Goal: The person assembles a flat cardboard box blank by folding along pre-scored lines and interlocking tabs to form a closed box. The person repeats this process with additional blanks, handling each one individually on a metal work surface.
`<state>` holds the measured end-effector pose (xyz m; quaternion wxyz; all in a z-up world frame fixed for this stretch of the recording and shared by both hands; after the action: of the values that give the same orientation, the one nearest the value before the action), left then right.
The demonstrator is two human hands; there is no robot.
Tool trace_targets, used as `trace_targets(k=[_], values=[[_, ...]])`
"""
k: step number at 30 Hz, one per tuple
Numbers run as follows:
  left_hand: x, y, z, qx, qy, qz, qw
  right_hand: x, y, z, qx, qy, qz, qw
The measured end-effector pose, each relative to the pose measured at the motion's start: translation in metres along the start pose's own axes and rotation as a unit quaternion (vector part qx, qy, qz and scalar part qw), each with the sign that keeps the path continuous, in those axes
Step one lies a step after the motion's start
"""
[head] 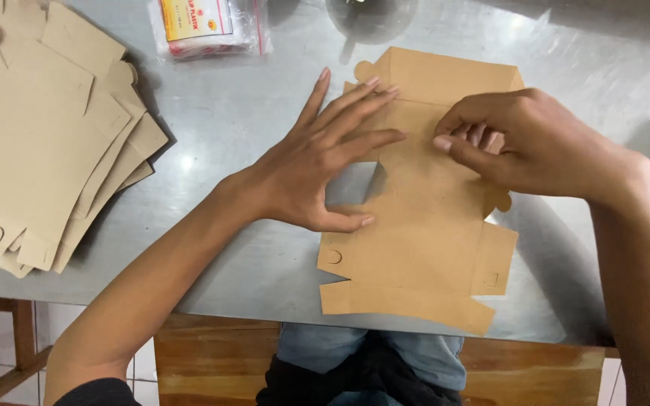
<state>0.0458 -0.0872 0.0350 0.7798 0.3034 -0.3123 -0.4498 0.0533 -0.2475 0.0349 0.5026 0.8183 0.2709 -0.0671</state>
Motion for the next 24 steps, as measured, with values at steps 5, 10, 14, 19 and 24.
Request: trace_targets(k=[5, 10, 14, 19, 24], values=[[-0.002, -0.008, 0.016, -0.036, -0.072, -0.004, 0.997, -0.065, 0.033, 0.015, 0.045, 0.047, 0.149, 0.987], [-0.003, 0.001, 0.008, -0.048, -0.075, 0.034, 0.995, -0.1, 0.013, 0.066, 0.113, 0.001, 0.133, 0.985], [-0.001, 0.008, 0.016, -0.039, -0.09, 0.04, 0.994, -0.108, 0.01, 0.08, 0.108, -0.092, 0.111, 0.984], [-0.001, 0.03, 0.036, -0.047, -0.105, 0.118, 0.986, -0.115, 0.04, 0.039, 0.119, 0.082, 0.242, 0.959], [-0.008, 0.046, 0.045, -0.045, -0.089, 0.197, 0.975, -0.116, 0.043, 0.017, 0.129, 0.151, 0.275, 0.941]])
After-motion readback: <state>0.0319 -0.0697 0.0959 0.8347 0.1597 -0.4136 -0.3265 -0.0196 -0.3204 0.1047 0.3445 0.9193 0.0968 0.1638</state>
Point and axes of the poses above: each hand's wrist, its own x-axis towards the middle knuckle, its own y-axis out of the back of the hand, z = x × y, the point moved 10 cm from there along x, towards the middle knuckle, and after that the axes turned 3 degrees about -x, right-handed, at the moved point
